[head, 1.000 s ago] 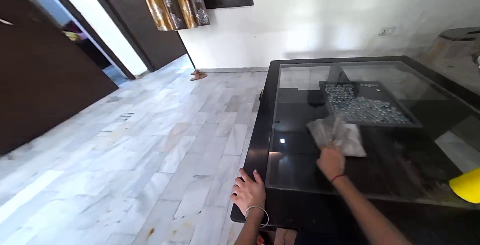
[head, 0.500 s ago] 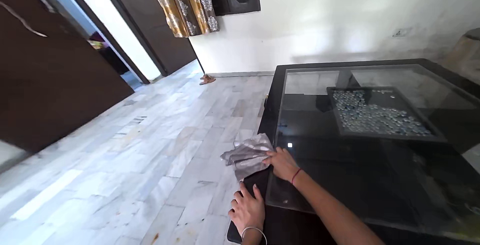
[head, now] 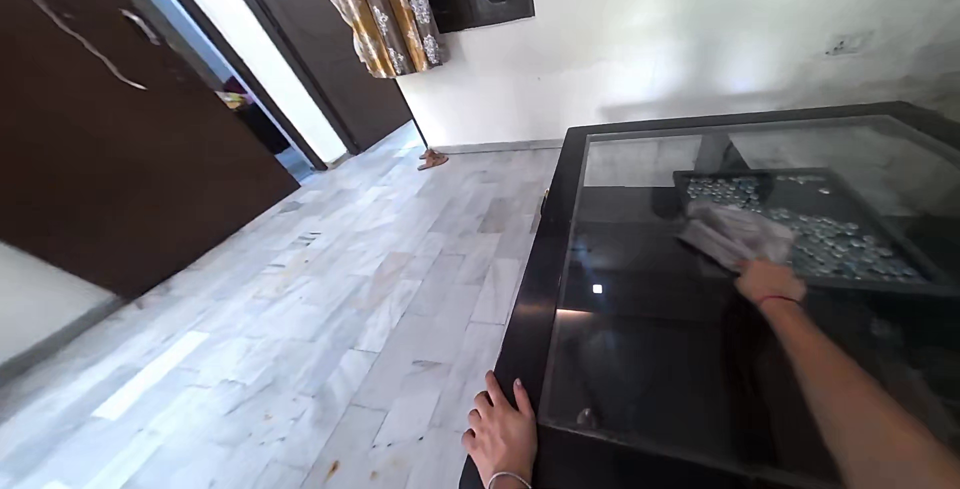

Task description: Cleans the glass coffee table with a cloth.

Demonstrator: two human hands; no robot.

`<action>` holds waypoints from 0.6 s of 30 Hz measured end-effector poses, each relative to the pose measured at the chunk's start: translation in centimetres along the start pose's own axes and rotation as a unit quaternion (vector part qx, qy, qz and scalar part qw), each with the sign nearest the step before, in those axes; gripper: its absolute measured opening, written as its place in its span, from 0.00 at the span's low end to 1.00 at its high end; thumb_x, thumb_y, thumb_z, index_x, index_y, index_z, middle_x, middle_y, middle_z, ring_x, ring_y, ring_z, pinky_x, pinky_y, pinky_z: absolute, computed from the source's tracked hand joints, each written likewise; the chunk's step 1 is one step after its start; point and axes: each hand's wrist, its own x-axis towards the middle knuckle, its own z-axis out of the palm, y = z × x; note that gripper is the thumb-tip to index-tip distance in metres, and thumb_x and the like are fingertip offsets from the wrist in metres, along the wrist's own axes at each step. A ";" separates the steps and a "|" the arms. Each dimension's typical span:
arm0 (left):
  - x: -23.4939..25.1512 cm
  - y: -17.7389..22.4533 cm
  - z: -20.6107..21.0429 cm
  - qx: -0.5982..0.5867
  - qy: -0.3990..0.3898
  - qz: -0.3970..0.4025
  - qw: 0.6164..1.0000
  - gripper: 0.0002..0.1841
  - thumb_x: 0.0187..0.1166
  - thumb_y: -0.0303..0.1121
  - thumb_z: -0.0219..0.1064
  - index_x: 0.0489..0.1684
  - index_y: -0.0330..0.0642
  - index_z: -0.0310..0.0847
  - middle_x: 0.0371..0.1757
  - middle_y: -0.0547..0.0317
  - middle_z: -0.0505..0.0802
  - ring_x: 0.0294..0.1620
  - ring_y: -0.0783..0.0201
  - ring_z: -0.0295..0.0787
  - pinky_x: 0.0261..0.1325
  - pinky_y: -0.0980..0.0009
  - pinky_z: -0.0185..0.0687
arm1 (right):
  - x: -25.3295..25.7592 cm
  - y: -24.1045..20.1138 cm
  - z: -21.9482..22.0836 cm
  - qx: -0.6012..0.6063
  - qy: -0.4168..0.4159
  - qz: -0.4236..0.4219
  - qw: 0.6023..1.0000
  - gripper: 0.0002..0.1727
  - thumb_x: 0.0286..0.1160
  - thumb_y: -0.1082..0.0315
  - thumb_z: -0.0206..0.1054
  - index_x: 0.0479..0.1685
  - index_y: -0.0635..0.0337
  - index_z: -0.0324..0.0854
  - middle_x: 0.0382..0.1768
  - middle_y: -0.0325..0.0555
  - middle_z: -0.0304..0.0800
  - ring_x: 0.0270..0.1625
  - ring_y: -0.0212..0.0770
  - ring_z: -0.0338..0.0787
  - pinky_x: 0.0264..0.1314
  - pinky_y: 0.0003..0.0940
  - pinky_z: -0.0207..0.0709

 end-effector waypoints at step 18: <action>0.1 0.0 -0.3 0.013 0.000 -0.001 1.000 0.33 0.93 0.55 0.46 0.93 0.46 0.60 0.77 0.39 0.83 0.77 0.37 0.79 0.74 0.39 0.71 | -0.6 -6.6 1.0 0.099 -0.018 0.042 0.994 0.26 0.81 0.59 0.69 0.66 0.75 0.80 0.73 0.76 0.79 0.80 0.70 0.77 0.76 0.64 0.72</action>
